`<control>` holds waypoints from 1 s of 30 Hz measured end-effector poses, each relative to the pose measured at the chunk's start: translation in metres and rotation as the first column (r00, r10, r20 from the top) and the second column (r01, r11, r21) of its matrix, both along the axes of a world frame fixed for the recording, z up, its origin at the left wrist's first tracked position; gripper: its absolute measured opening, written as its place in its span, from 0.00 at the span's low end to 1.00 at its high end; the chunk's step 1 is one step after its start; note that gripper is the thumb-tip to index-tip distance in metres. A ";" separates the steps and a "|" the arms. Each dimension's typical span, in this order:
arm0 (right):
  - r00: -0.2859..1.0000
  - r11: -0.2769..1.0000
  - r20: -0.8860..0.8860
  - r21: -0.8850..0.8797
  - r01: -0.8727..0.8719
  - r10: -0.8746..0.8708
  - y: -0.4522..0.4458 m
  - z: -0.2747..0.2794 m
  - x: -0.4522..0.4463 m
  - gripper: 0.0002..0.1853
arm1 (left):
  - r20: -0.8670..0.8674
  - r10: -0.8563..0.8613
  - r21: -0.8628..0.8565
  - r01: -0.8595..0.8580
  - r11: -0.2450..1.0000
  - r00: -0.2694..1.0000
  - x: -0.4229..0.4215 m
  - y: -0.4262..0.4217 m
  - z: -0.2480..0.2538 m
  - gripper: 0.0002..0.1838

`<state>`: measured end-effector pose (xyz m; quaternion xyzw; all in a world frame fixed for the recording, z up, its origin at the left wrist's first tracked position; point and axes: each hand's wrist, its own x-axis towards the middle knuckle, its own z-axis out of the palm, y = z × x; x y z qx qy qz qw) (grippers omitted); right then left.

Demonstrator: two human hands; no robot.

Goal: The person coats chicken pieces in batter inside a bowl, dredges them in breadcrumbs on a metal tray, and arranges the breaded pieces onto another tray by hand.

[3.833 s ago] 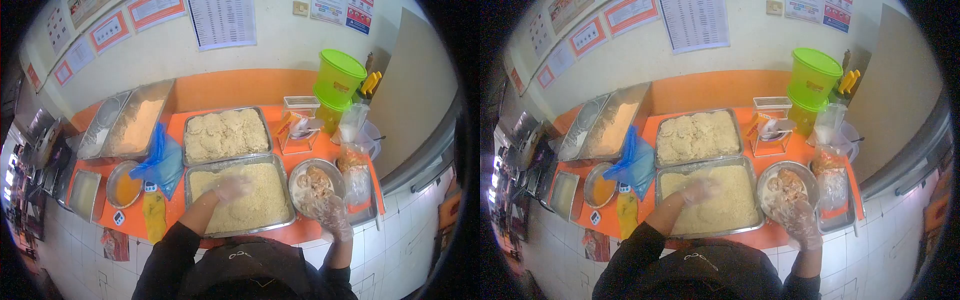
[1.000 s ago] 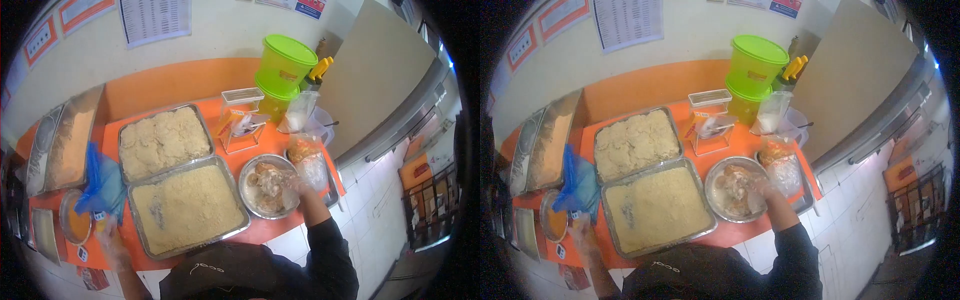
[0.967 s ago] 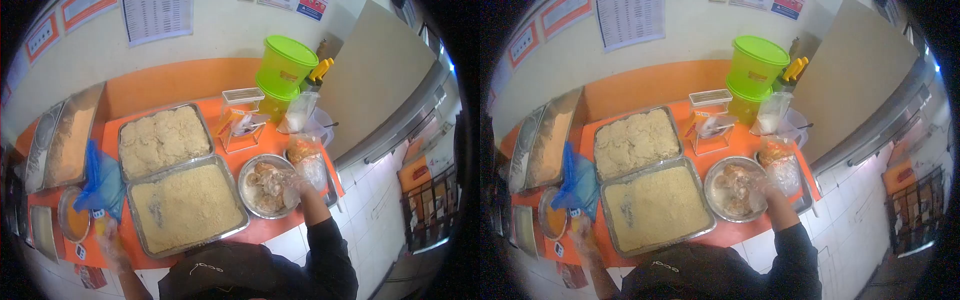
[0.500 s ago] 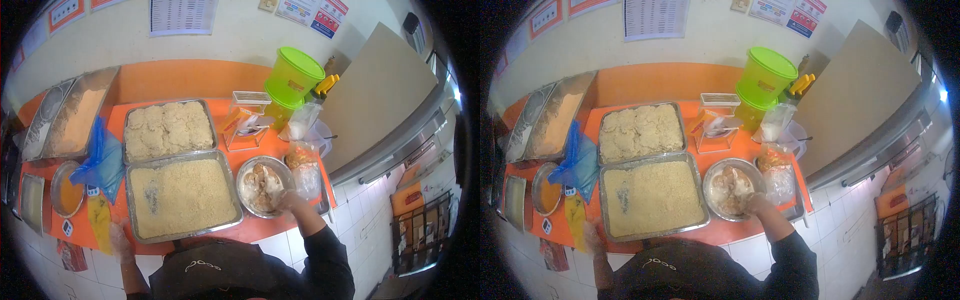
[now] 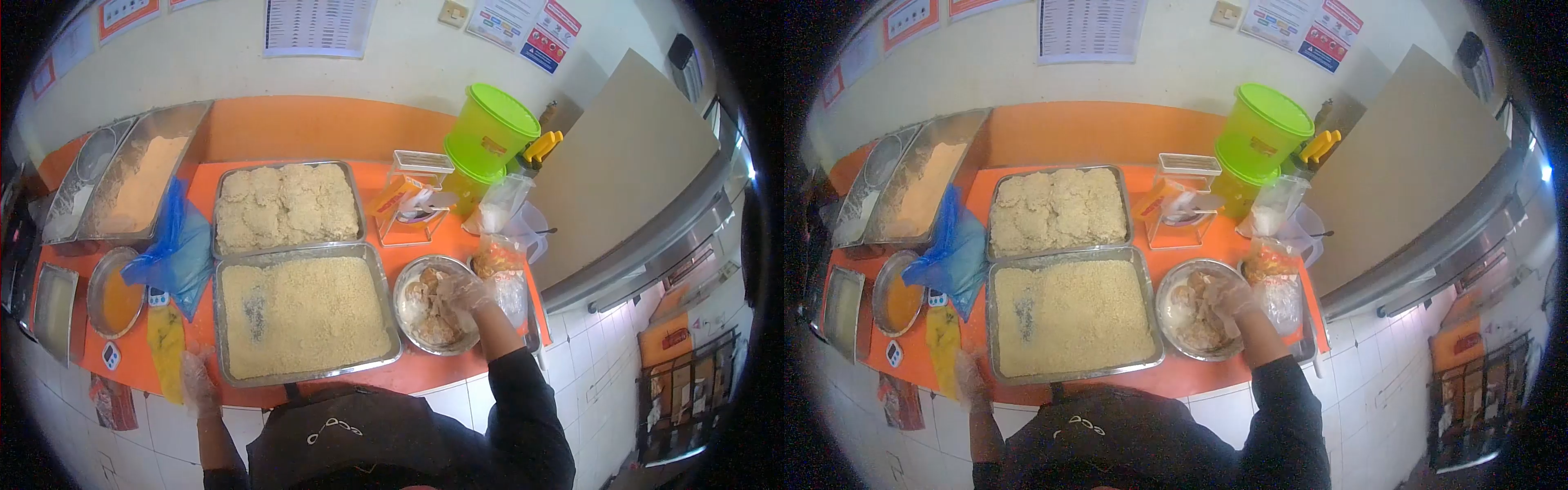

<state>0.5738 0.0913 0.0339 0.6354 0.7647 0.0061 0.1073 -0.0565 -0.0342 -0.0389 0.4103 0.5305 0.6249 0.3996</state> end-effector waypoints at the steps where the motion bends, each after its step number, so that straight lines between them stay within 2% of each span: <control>1: 0.997 0.997 -0.039 0.040 0.071 -0.069 -0.009 0.023 -0.015 0.21 | 0.018 -0.005 0.044 0.004 0.999 1.000 0.004 0.000 0.004 0.23; 4: 0.969 0.980 -0.145 -0.028 0.198 -0.200 -0.005 0.027 -0.005 0.20 | 0.193 0.116 -0.047 -0.109 0.993 0.974 0.015 0.000 0.012 0.23; 5: 0.957 0.972 -0.175 -0.082 0.220 -0.232 -0.002 0.025 0.005 0.19 | 0.118 0.092 -0.035 -0.088 0.995 0.989 0.013 -0.001 0.011 0.24; 6: 0.914 0.980 -0.353 -0.083 0.181 -0.199 -0.001 0.027 0.015 0.19 | 0.041 0.067 -0.024 -0.066 0.997 0.997 0.009 -0.002 0.009 0.24; 7: 0.838 0.986 -0.520 -0.079 0.144 -0.164 -0.003 0.029 0.025 0.19 | -0.037 0.041 -0.018 -0.042 0.999 0.998 0.007 -0.002 0.009 0.25; 8: 0.732 0.992 -0.669 -0.068 0.109 -0.126 -0.004 0.028 0.032 0.19 | 0.032 0.053 -0.024 -0.052 0.998 0.998 0.007 -0.003 0.008 0.26; 11: 0.564 0.982 -0.816 -0.021 0.188 -0.126 -0.017 0.075 0.011 0.17 | 0.202 0.093 -0.035 -0.088 0.996 0.975 0.017 -0.001 0.019 0.26; 13: 0.468 0.929 -0.804 -0.293 0.226 -0.367 -0.020 0.088 0.004 0.17 | 0.264 0.124 -0.026 -0.122 0.992 0.956 0.029 -0.001 0.035 0.26; 14: 0.416 0.876 -0.772 -0.421 0.234 -0.482 -0.022 0.091 0.001 0.17 | 0.200 0.095 -0.039 -0.089 0.995 0.975 0.026 -0.001 0.032 0.26; 16: 0.463 0.874 -0.743 -0.369 0.317 -0.482 -0.040 0.084 -0.004 0.20 | 0.071 0.032 -0.071 -0.027 0.997 0.997 0.010 -0.001 0.017 0.27; 19: 0.536 0.862 -0.691 -0.275 0.425 -0.485 -0.083 0.063 -0.010 0.24 | 0.315 -0.021 -0.020 0.029 0.999 0.949 -0.003 0.005 -0.013 0.29; 21: 0.483 0.935 -0.801 -0.313 0.165 -0.353 -0.082 0.053 0.012 0.21 | 0.301 0.063 0.028 -0.075 0.997 0.952 0.007 0.003 -0.007 0.15; 22: 0.348 0.939 -0.905 -0.311 -0.144 -0.246 -0.073 0.042 0.049 0.17 | 0.294 0.101 0.053 -0.122 0.991 0.950 0.012 0.003 -0.001 0.08; 23: 0.168 0.870 -0.970 -0.233 -0.434 -0.176 -0.069 0.035 0.071 0.14 | 0.282 0.096 0.028 -0.108 0.994 0.955 0.012 0.003 0.000 0.14; 24: -0.052 0.928 -0.948 -0.293 -0.231 -0.313 -0.079 0.041 0.064 0.13 | 0.269 0.089 0.003 -0.094 0.996 0.959 0.012 0.004 0.001 0.20; 25: -0.294 0.921 -0.877 -0.388 -0.035 -0.381 -0.093 0.059 0.041 0.13 | 0.257 0.083 -0.022 -0.080 0.997 0.963 0.012 0.004 0.003 0.26; 27: -0.085 0.902 -0.923 -0.384 0.195 -0.375 -0.091 0.066 0.019 0.12 | 0.153 0.026 -0.042 -0.020 0.999 0.988 0.011 0.003 0.016 0.26; 28: 0.380 0.951 -0.875 -0.244 0.188 -0.300 -0.073 0.066 0.017 0.13 | 0.101 -0.001 -0.053 0.006 0.999 0.995 0.011 0.003 0.020 0.25; 29: 0.761 0.987 -0.628 -0.119 0.112 -0.162 -0.061 0.065 0.011 0.13 | 0.079 0.015 -0.053 -0.011 0.999 0.997 0.010 0.001 0.018 0.25; 30: 0.888 0.997 -0.457 -0.067 0.022 -0.051 -0.065 0.058 -0.006 0.12 | 0.058 0.032 -0.051 -0.029 0.998 0.998 0.011 -0.001 0.015 0.25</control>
